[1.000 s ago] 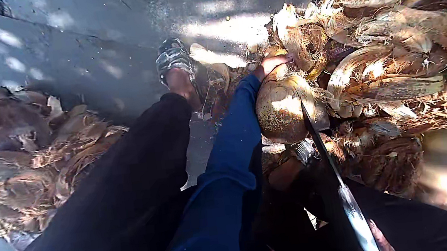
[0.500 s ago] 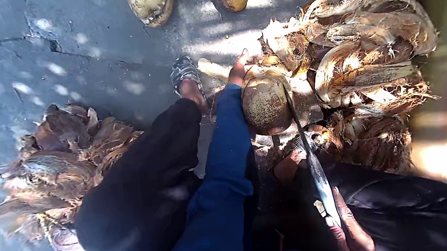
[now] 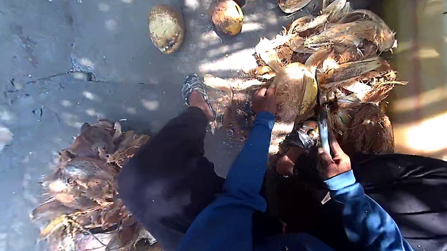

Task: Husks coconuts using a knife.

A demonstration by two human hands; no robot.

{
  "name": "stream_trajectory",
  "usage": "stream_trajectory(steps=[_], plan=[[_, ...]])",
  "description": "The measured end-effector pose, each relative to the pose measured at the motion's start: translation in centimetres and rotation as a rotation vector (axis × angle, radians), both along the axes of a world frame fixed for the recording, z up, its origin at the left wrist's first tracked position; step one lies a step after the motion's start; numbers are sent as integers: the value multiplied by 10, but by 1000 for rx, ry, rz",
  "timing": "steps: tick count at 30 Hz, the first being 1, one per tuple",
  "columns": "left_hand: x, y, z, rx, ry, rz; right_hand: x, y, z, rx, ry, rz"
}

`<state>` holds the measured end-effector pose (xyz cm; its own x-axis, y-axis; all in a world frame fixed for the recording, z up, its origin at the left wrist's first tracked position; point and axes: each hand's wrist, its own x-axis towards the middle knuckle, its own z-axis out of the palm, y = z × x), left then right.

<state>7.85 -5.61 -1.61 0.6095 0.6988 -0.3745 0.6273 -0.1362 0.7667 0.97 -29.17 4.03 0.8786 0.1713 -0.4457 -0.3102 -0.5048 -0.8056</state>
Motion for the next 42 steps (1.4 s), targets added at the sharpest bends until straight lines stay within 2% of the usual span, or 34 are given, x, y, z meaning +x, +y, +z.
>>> stream_trajectory(steps=[3, 5, 9, 12, 15, 19, 21, 23, 26, 30, 32, 33, 35, 38, 40, 42], plan=[[6, 5, 13, -38, -28, -36, -26, -12, -3, 67, -17, 25], [10, 11, 24, -35, 41, -118, -37, -14, 1, 82, -75, 97], [7, 34, 23, -64, 190, -105, -61, -17, 12, 128, -127, 143], [-2, 59, 26, -89, 253, -170, -78, -26, 27, 63, -100, 236], [-6, 74, 35, -85, 301, -156, -102, -44, 38, 28, -131, 334], [-7, 89, 40, 94, 302, -151, -124, -58, 48, 177, -110, 417], [-12, 100, 38, 219, 316, -354, -126, -63, 51, 229, -18, 376], [-22, 111, 40, 271, 329, -450, -125, -67, 58, 278, 69, 319], [-40, 125, 40, 298, 392, -401, -127, -80, 65, 289, 0, 311], [-46, 126, 43, 298, 401, -314, -137, -101, 61, 260, -340, 331], [-36, 121, 34, 192, 422, -121, -131, -92, 52, 249, -395, 331], [-31, 117, 30, 123, 397, 4, -122, -81, 49, 252, -379, 321], [-29, 111, 23, 88, 320, 87, -92, -44, 52, 185, -348, 268], [-43, 124, 4, 35, 39, 1, -53, 4, 58, 147, -298, 176], [-57, 140, -7, -51, -177, -117, -43, 14, 49, 147, -325, 209], [-67, 151, -7, -147, -284, -216, -41, 14, 33, 96, -397, 286]])
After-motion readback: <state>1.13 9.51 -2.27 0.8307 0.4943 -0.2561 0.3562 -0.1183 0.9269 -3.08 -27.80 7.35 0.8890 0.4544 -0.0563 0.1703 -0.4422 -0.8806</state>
